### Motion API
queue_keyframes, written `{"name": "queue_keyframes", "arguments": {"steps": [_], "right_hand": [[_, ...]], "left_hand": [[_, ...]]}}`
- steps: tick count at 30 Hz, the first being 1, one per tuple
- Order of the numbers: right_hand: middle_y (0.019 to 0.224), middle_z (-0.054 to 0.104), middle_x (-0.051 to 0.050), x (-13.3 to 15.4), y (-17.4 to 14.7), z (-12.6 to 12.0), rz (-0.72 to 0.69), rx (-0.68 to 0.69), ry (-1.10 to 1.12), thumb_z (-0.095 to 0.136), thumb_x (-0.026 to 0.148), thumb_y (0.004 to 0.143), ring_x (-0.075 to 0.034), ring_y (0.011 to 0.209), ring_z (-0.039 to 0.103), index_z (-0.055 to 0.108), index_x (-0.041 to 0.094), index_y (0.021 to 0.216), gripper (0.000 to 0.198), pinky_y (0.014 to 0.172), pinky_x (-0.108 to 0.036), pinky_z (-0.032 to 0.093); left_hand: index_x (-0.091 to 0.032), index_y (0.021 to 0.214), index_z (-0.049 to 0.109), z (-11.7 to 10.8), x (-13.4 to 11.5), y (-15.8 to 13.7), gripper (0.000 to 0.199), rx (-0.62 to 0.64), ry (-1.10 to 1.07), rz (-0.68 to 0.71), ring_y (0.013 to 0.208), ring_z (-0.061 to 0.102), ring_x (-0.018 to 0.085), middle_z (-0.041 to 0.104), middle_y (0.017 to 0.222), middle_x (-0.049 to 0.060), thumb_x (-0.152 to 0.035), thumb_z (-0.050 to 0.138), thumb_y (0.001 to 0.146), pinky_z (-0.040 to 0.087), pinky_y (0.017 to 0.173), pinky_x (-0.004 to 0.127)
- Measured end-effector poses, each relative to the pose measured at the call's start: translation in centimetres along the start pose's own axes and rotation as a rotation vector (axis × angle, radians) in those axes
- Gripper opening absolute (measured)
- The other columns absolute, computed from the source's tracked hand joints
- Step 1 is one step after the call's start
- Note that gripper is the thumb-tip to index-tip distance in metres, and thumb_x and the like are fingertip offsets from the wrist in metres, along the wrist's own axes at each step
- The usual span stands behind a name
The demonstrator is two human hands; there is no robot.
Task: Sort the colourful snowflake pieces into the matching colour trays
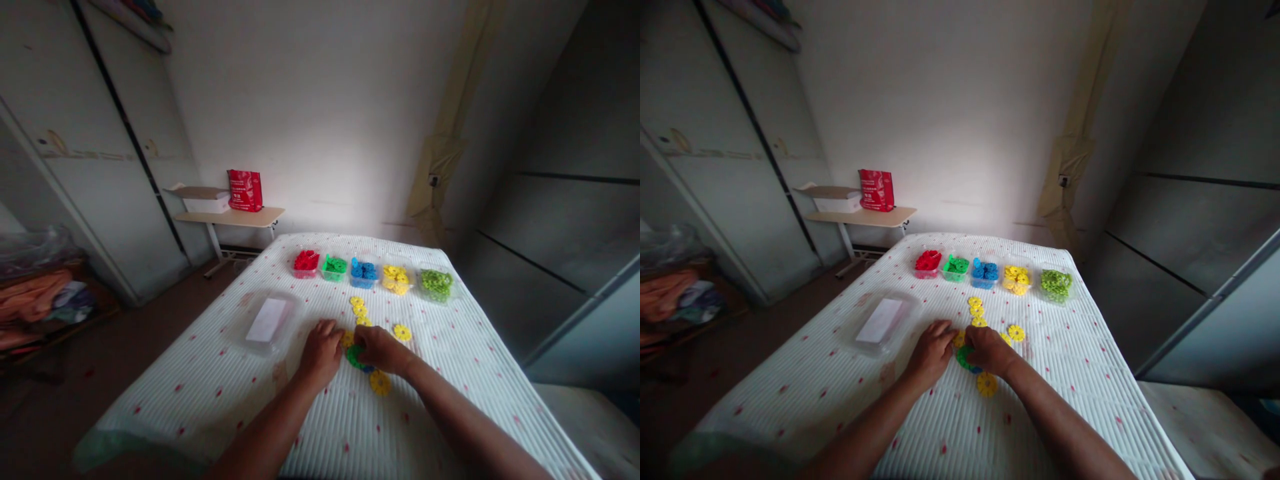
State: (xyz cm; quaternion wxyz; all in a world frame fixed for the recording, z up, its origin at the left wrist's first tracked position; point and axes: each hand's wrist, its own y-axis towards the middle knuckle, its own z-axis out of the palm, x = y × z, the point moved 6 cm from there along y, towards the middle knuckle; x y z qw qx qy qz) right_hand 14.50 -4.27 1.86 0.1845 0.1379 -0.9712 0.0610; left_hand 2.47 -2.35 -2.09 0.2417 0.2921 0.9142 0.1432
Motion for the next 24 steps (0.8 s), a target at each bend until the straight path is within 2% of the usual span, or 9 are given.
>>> {"name": "queue_keyframes", "arguments": {"steps": [6,10,12,15,18,21,24], "right_hand": [[0.068,0.057,0.003,-0.5,0.5,-1.6,-0.022,0.044,0.189,0.058,0.008,0.063,-0.008,0.059,0.048,0.057,0.016,0.071,0.012,0.050,-0.017,0.031],[0.057,0.053,0.006,-1.7,3.7,-4.1,0.068,0.024,0.435,0.059,0.009,0.067,-0.006,0.044,0.048,0.056,0.016,0.074,0.011,0.043,-0.016,0.035],[0.050,0.052,0.007,-2.1,6.5,-6.0,0.124,-0.089,0.513,0.060,0.009,0.068,-0.006,0.041,0.048,0.057,0.016,0.075,0.011,0.041,-0.016,0.036],[0.056,0.058,0.004,-2.6,10.4,-9.1,0.212,-0.411,0.614,0.061,0.009,0.070,-0.006,0.045,0.053,0.058,0.016,0.084,0.016,0.043,-0.015,0.041],[0.063,0.062,0.001,-3.0,12.4,-9.9,0.264,-0.523,0.602,0.060,0.010,0.072,-0.007,0.048,0.056,0.058,0.015,0.087,0.016,0.044,-0.015,0.042],[0.058,0.060,0.002,-4.0,11.6,-9.3,0.272,-0.547,0.540,0.057,0.011,0.071,-0.008,0.047,0.057,0.059,0.015,0.077,0.007,0.044,-0.015,0.041],[0.058,0.060,0.002,-5.8,8.7,-8.7,0.246,-0.582,0.475,0.053,0.014,0.072,-0.009,0.050,0.059,0.060,0.016,0.071,0.007,0.048,-0.016,0.041]], "left_hand": [[-0.021,0.106,0.063,-0.1,-0.2,0.0,0.035,0.001,0.015,-0.010,0.111,0.047,0.021,0.056,0.115,0.006,-0.007,0.046,0.079,0.037,0.103,0.038],[-0.022,0.105,0.064,-0.2,-0.4,0.0,0.037,0.023,0.013,-0.009,0.110,0.048,0.021,0.057,0.115,0.005,-0.007,0.046,0.077,0.038,0.101,0.037],[-0.022,0.106,0.064,-0.2,-0.4,0.0,0.038,0.028,0.017,-0.023,0.112,0.047,0.021,0.057,0.118,0.005,-0.007,0.046,0.077,0.038,0.101,0.037],[-0.022,0.107,0.064,-0.1,-0.2,-0.1,0.039,0.033,0.025,-0.051,0.114,0.046,0.021,0.056,0.121,0.005,-0.007,0.046,0.076,0.035,0.105,0.038],[-0.022,0.109,0.064,-0.1,-0.1,-0.1,0.039,0.045,0.015,-0.062,0.117,0.045,0.022,0.055,0.123,0.006,-0.009,0.046,0.077,0.032,0.108,0.039],[-0.021,0.108,0.064,-0.3,-0.2,0.0,0.038,0.036,-0.002,-0.059,0.116,0.045,0.022,0.055,0.123,0.007,-0.009,0.045,0.077,0.033,0.107,0.039],[-0.022,0.105,0.064,-0.5,-0.3,0.0,0.038,0.019,-0.030,-0.025,0.111,0.048,0.021,0.057,0.116,0.006,-0.007,0.045,0.077,0.038,0.101,0.038]]}}
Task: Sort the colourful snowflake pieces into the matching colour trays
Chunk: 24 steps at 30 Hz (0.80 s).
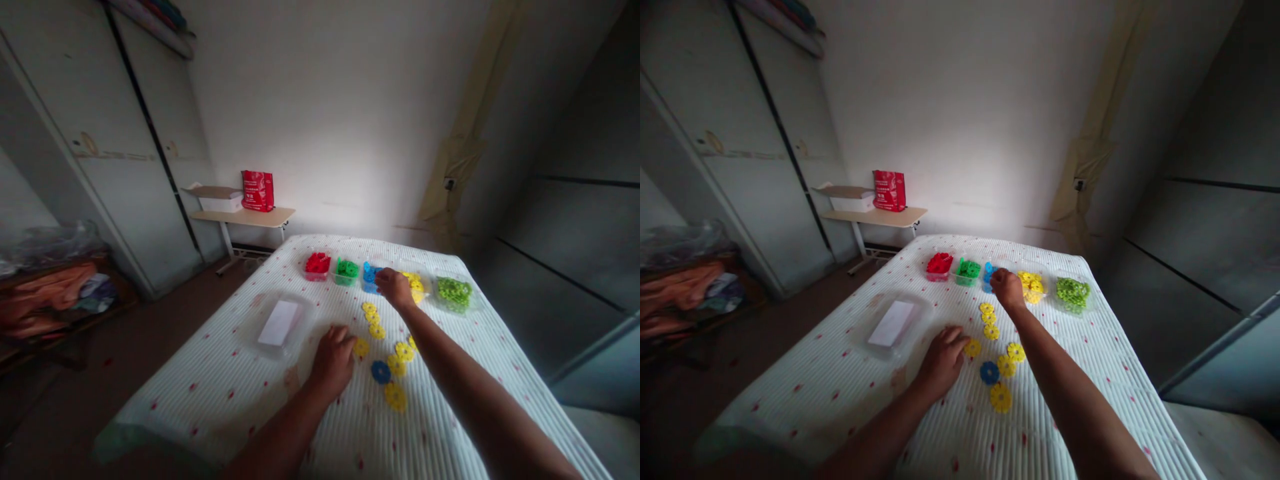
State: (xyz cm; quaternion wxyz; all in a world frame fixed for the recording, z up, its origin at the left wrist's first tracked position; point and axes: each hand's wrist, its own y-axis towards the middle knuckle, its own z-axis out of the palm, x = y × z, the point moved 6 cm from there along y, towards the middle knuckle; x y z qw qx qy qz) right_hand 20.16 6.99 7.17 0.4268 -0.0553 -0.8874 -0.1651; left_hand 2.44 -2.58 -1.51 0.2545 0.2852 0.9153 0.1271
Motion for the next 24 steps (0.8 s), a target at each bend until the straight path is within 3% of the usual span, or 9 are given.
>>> {"name": "queue_keyframes", "arguments": {"steps": [6,12,15,18,21,24], "right_hand": [[0.070,0.066,-0.005,-6.0,-4.4,-6.1,-0.199,-0.224,-0.219,0.045,0.030,0.075,-0.015,0.059,0.060,0.063,0.016,0.074,0.023,0.057,-0.023,0.042],[0.074,0.068,-0.006,-13.0,-7.6,-8.3,-0.055,-0.291,-0.398,0.041,0.032,0.079,-0.016,0.063,0.059,0.064,0.018,0.077,0.027,0.059,-0.024,0.038],[0.076,0.068,-0.006,-13.6,-7.7,-7.9,-0.005,-0.279,-0.440,0.042,0.031,0.080,-0.016,0.066,0.059,0.065,0.019,0.080,0.026,0.059,-0.023,0.037],[0.080,0.069,-0.006,-12.9,-7.4,-6.9,-0.024,-0.204,-0.507,0.044,0.027,0.080,-0.016,0.069,0.059,0.065,0.019,0.081,0.023,0.059,-0.023,0.036],[0.082,0.068,-0.005,-12.3,-7.3,-6.3,-0.054,-0.169,-0.549,0.044,0.024,0.080,-0.015,0.070,0.058,0.065,0.019,0.081,0.022,0.060,-0.023,0.035],[0.081,0.067,-0.004,-12.2,-7.5,-6.3,-0.052,-0.161,-0.556,0.045,0.022,0.080,-0.014,0.070,0.057,0.064,0.019,0.081,0.020,0.060,-0.022,0.034]], "left_hand": [[-0.022,0.106,0.063,-0.2,-0.1,-0.2,0.044,-0.099,-0.082,0.076,0.109,0.049,0.020,0.057,0.114,0.006,-0.002,0.044,0.071,0.040,0.098,0.039],[-0.022,0.096,0.065,-1.3,-2.6,-0.8,0.023,-0.107,-0.102,0.274,0.107,0.049,0.022,0.059,0.106,0.006,-0.018,0.050,0.079,0.035,0.097,0.043],[-0.023,0.097,0.064,-1.6,-4.0,-0.9,0.021,-0.048,-0.047,0.335,0.113,0.046,0.025,0.058,0.110,0.006,-0.034,0.051,0.083,0.031,0.100,0.047],[-0.023,0.097,0.063,-1.3,-4.5,-0.9,0.032,0.009,0.023,0.324,0.120,0.040,0.029,0.057,0.115,0.006,-0.048,0.059,0.076,0.017,0.105,0.056],[-0.023,0.094,0.063,-0.7,-4.6,-0.7,0.038,0.061,0.055,0.304,0.123,0.037,0.031,0.056,0.118,0.006,-0.051,0.067,0.068,0.006,0.106,0.060],[-0.025,0.092,0.063,-0.1,-4.4,-0.3,0.035,0.101,0.037,0.276,0.123,0.038,0.030,0.057,0.120,0.005,-0.048,0.070,0.067,0.004,0.105,0.062]]}}
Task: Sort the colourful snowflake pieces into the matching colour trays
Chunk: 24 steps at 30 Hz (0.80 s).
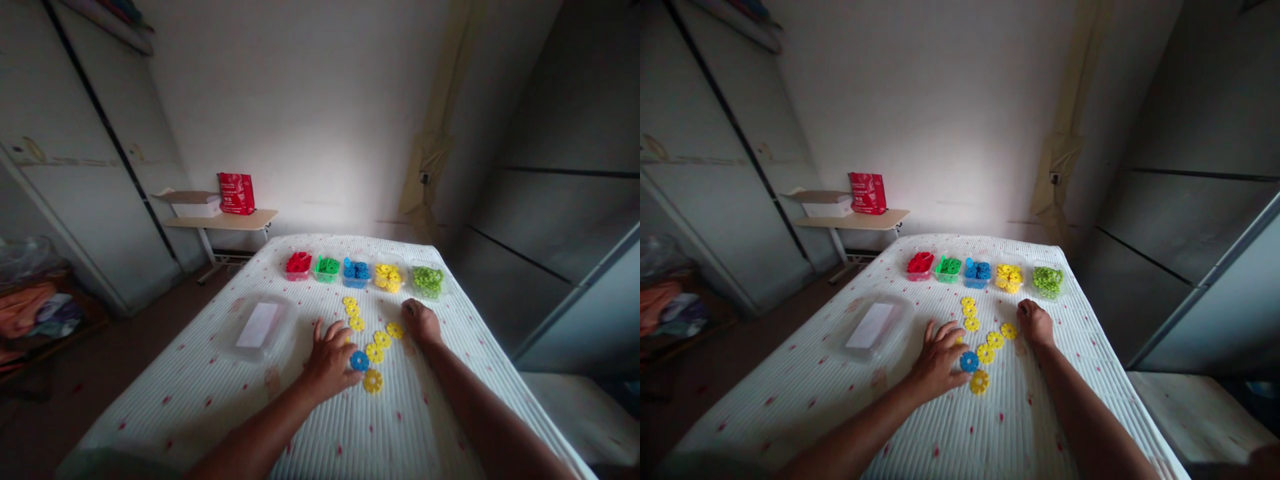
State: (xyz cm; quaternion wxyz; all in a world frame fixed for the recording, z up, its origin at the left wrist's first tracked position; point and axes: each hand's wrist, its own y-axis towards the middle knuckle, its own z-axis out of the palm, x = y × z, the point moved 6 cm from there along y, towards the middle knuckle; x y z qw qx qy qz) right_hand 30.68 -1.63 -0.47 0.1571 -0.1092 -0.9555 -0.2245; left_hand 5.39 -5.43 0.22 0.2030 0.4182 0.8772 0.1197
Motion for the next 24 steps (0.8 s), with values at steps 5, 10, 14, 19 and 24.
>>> {"name": "queue_keyframes", "arguments": {"steps": [5,10,14,19,24], "right_hand": [[0.082,0.067,-0.004,0.0,-0.1,0.0,-0.017,0.019,-0.029,0.045,0.022,0.081,-0.014,0.068,0.057,0.064,0.019,0.080,0.019,0.059,-0.021,0.034],[0.085,0.067,-0.004,0.1,-0.2,0.1,-0.044,0.018,-0.018,0.043,0.021,0.082,-0.014,0.071,0.057,0.063,0.019,0.082,0.020,0.061,-0.022,0.035],[0.085,0.067,-0.005,0.0,-0.1,0.3,-0.029,0.045,-0.013,0.044,0.020,0.081,-0.015,0.072,0.058,0.063,0.018,0.083,0.019,0.061,-0.022,0.035],[0.086,0.066,-0.004,-0.1,-0.1,0.5,-0.034,0.050,-0.001,0.042,0.021,0.083,-0.014,0.071,0.058,0.063,0.019,0.083,0.021,0.060,-0.022,0.035],[0.086,0.066,-0.004,-0.2,-0.1,0.6,-0.044,0.053,0.015,0.044,0.021,0.083,-0.014,0.072,0.058,0.063,0.019,0.082,0.019,0.062,-0.022,0.036]], "left_hand": [[-0.028,0.091,0.065,0.5,0.2,0.4,0.030,0.015,-0.048,-0.072,0.120,0.041,0.030,0.061,0.113,0.003,-0.041,0.072,0.065,0.008,0.103,0.062],[-0.027,0.082,0.067,-0.1,0.1,0.6,0.021,-0.020,-0.038,-0.011,0.118,0.044,0.029,0.064,0.107,0.003,-0.039,0.070,0.065,0.005,0.106,0.059],[-0.026,0.085,0.067,-2.0,1.6,2.9,0.023,-0.111,0.010,-0.029,0.116,0.045,0.028,0.063,0.109,0.002,-0.036,0.070,0.064,0.009,0.107,0.056],[-0.025,0.096,0.066,-5.0,4.0,10.0,0.028,-0.243,0.095,-0.100,0.117,0.044,0.025,0.061,0.113,0.003,-0.034,0.067,0.070,0.018,0.106,0.048],[-0.024,0.113,0.058,-5.4,6.0,16.2,0.041,-0.263,0.124,-0.285,0.119,0.041,0.028,0.054,0.125,0.007,-0.035,0.065,0.074,0.024,0.101,0.051]]}}
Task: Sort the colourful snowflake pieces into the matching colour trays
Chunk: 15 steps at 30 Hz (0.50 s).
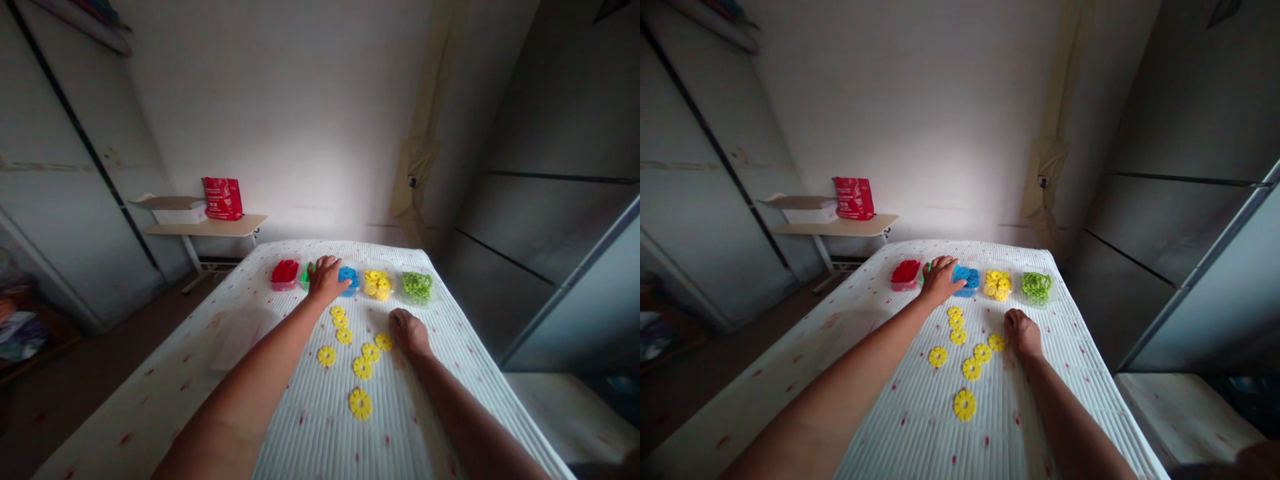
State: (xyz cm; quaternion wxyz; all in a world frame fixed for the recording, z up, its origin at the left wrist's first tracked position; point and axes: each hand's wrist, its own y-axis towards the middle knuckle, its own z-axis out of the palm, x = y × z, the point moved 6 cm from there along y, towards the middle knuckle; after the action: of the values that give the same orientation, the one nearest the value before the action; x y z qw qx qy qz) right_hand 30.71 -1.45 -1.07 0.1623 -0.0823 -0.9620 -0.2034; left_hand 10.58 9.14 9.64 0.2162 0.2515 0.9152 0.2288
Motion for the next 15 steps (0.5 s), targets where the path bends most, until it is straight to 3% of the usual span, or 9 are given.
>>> {"name": "queue_keyframes", "arguments": {"steps": [3,7,11,15], "right_hand": [[0.085,0.066,-0.004,0.0,0.0,-0.1,-0.002,0.001,0.000,0.044,0.020,0.082,-0.014,0.073,0.058,0.062,0.020,0.082,0.019,0.062,-0.021,0.036],[0.086,0.066,-0.003,0.1,0.0,0.0,0.001,0.012,-0.009,0.044,0.020,0.083,-0.014,0.073,0.058,0.062,0.020,0.083,0.019,0.062,-0.021,0.036],[0.087,0.066,-0.003,0.0,0.0,0.2,0.014,0.007,-0.024,0.044,0.020,0.083,-0.014,0.071,0.058,0.064,0.020,0.084,0.020,0.059,-0.022,0.034],[0.087,0.066,-0.003,0.0,0.0,0.3,0.025,0.020,-0.042,0.045,0.021,0.083,-0.013,0.070,0.058,0.063,0.020,0.085,0.019,0.058,-0.022,0.032]], "left_hand": [[-0.024,0.115,0.057,1.4,0.5,-0.3,0.036,0.039,-0.008,-0.054,0.116,0.043,0.028,0.056,0.123,0.007,-0.029,0.058,0.080,0.031,0.097,0.049],[-0.023,0.092,0.067,2.8,1.6,-4.3,0.019,0.099,-0.032,-0.022,0.102,0.053,0.021,0.065,0.103,0.003,-0.018,0.053,0.080,0.039,0.091,0.036],[-0.024,0.090,0.068,3.6,3.0,-8.7,0.020,0.152,-0.046,0.010,0.100,0.054,0.020,0.065,0.101,0.002,-0.016,0.056,0.076,0.042,0.089,0.034],[-0.025,0.099,0.067,4.2,3.6,-10.9,0.029,0.170,-0.052,0.024,0.102,0.054,0.019,0.063,0.108,0.003,-0.014,0.055,0.075,0.042,0.092,0.033]]}}
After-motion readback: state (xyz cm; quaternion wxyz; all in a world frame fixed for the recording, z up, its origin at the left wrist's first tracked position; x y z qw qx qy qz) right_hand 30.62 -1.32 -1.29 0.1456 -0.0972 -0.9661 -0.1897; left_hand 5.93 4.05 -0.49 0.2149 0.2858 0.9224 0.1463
